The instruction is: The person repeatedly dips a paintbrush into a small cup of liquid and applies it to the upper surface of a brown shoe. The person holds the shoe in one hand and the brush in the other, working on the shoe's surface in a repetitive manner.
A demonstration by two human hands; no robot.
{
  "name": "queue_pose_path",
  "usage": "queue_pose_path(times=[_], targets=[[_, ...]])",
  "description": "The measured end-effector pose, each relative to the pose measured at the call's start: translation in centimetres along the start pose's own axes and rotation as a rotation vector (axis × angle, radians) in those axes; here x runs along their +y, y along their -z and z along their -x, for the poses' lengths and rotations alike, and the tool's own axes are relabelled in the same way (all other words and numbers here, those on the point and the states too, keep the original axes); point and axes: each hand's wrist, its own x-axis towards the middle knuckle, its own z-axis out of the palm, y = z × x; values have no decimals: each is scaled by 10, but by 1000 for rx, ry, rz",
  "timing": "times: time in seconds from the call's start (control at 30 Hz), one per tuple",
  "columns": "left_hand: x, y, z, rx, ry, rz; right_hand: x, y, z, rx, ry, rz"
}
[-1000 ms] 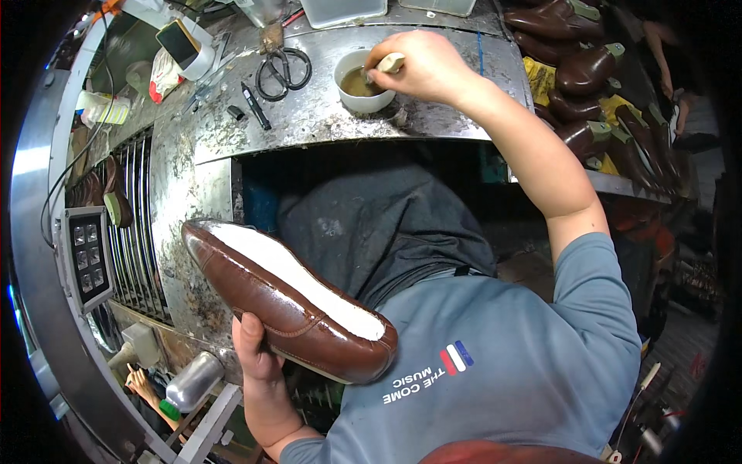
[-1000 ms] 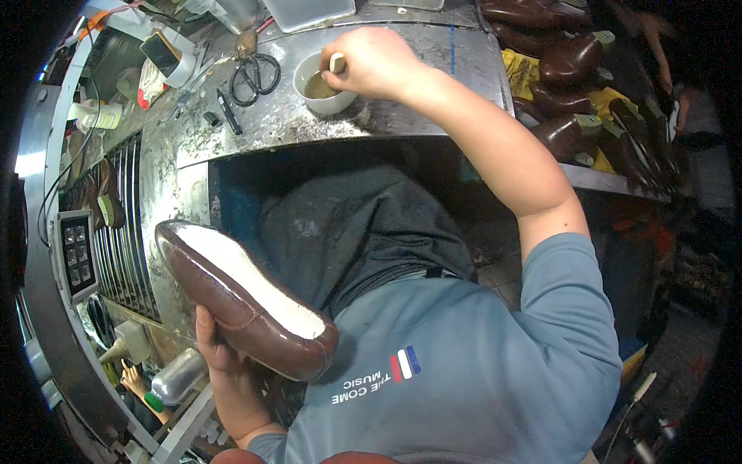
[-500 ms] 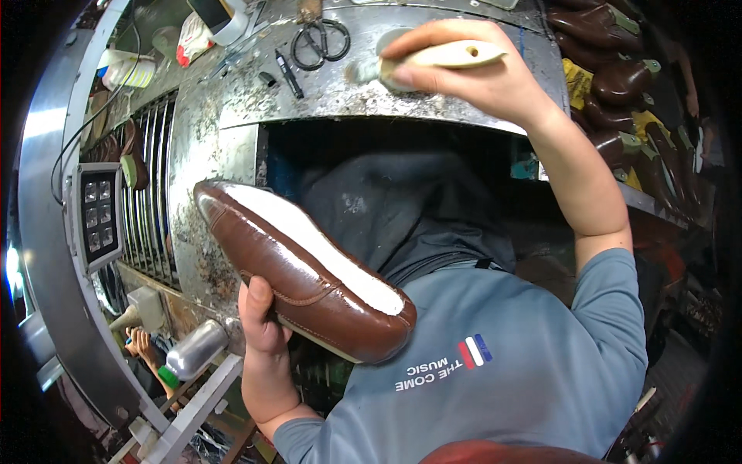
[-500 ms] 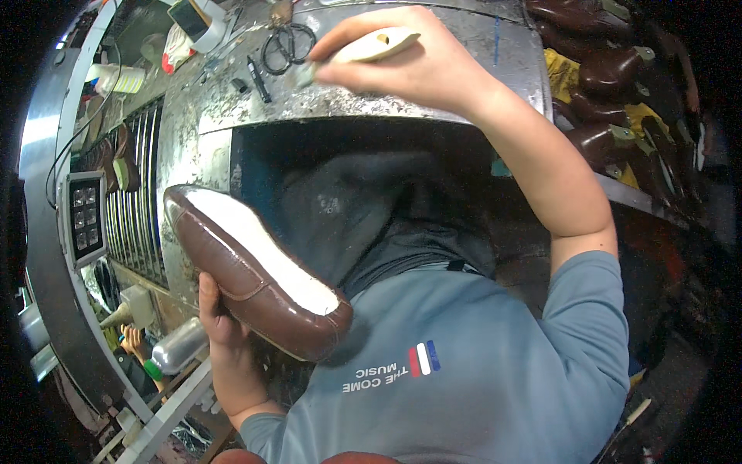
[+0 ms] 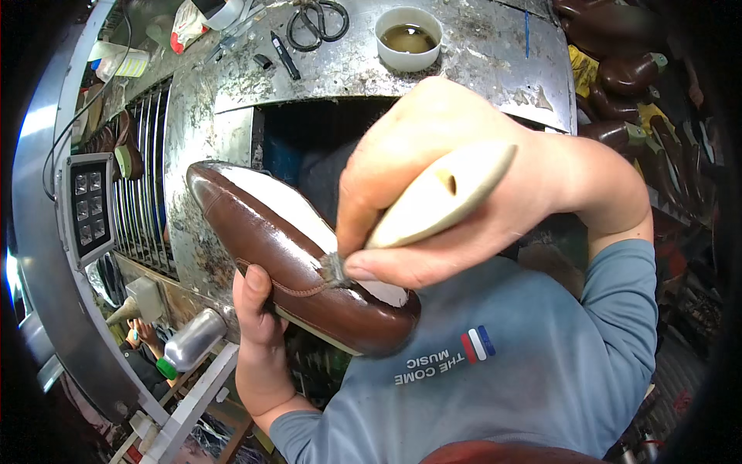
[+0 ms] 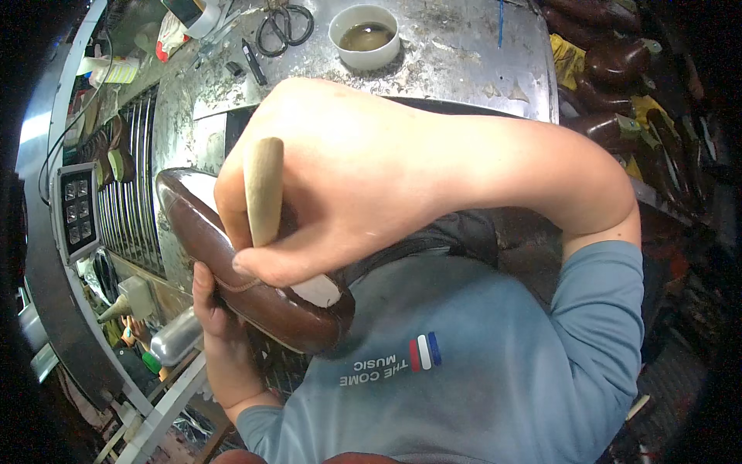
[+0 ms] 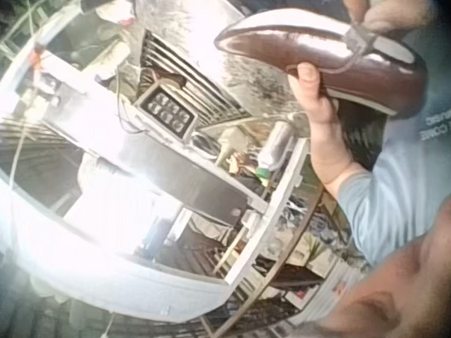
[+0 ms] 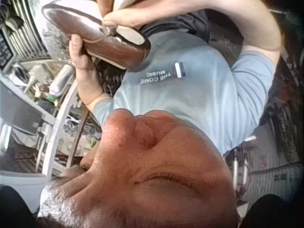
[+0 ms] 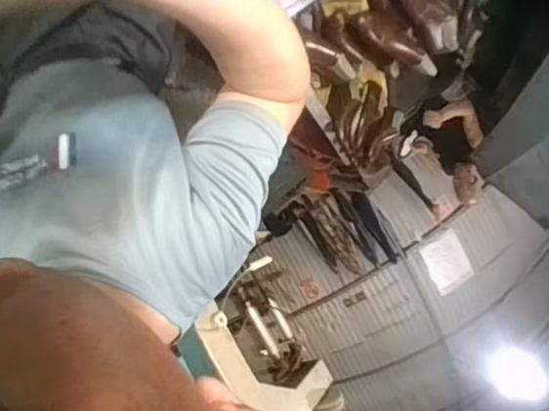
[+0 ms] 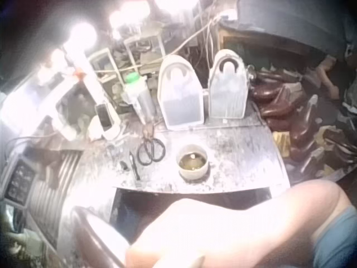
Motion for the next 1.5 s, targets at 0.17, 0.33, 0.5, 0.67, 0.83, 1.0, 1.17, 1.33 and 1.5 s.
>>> queue_pose_path(times=[0.17,0.33,0.5,0.67,0.83,1.0,1.17,1.33,1.5], targets=[[-12,9,0,-43,-5,206,-11,2,6,-53,27,-98],[-33,19,-5,-87,14,497,-23,6,9,-75,54,-124],[-54,1,-16,-144,58,753,-34,13,-4,-70,31,-238],[-55,-52,-26,-169,159,1030,-30,12,-5,-61,40,-254],[-74,-63,-34,-366,230,1264,-28,12,-11,-63,35,-230],[-90,-68,-36,-538,304,1379,-18,6,-21,-90,26,-193],[-106,-71,-37,-659,380,1426,-7,-4,-31,-145,24,-174],[-119,-73,-37,-755,435,1445,3,-12,-37,-197,27,-167],[-130,-73,-39,-853,494,1452,11,-17,-41,-219,19,-146]])
